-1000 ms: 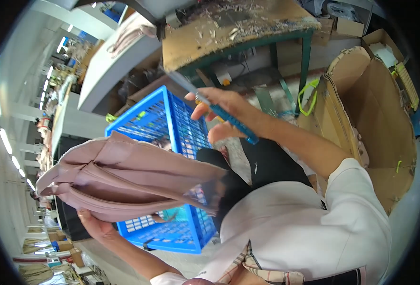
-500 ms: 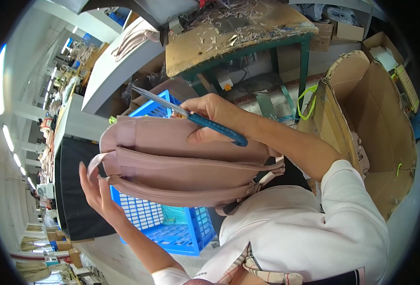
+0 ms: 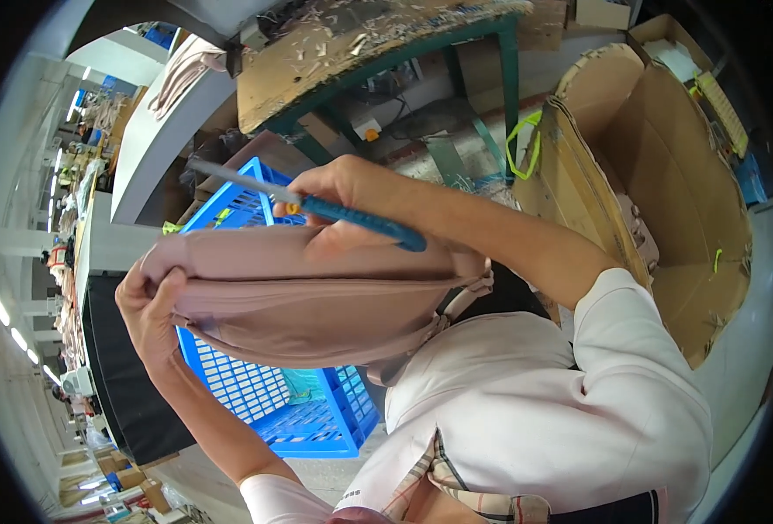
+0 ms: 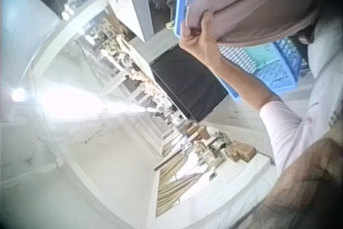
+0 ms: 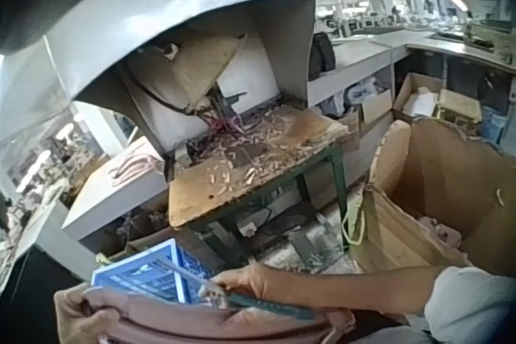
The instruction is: Trimming excess threads or material from backpacks using scissors.
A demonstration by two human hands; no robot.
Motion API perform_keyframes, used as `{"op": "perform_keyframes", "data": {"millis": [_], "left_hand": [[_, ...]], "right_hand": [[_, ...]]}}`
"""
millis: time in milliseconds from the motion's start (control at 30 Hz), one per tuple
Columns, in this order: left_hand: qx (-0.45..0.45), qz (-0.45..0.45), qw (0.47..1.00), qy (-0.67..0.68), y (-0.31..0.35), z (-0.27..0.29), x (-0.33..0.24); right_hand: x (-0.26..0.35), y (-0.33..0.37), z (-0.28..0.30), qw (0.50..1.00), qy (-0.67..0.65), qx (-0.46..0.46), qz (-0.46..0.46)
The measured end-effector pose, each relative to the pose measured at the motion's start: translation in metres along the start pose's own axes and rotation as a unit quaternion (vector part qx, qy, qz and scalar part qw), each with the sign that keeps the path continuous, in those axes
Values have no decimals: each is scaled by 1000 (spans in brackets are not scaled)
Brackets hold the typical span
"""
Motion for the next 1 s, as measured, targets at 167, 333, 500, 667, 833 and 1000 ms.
{"op": "perform_keyframes", "data": {"millis": [167,333,500,667,833,1000], "left_hand": [[-56,-23,990,125,28,33,53],[-84,-40,983,156,38,35,62],[-98,-60,981,158,45,38,67],[-93,-78,980,155,51,33,57],[-58,-91,984,143,54,25,49],[-82,-91,983,139,57,19,43]], "right_hand": [[-47,51,27,994,15,7,-110],[-56,73,36,991,-36,-69,-113],[-25,60,31,978,185,-56,-74],[-6,31,16,956,290,42,-27],[4,7,-2,934,344,93,25],[5,-7,-14,913,391,90,69]]}}
Point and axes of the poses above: each hand's wrist, its own y-axis away from the middle knuckle, its own z-axis out of the back of the hand, x = y × z, the point moved 3 cm from there along -y, towards the middle knuckle, and after that the axes turned 11 degrees about x, right-handed, at the moved point
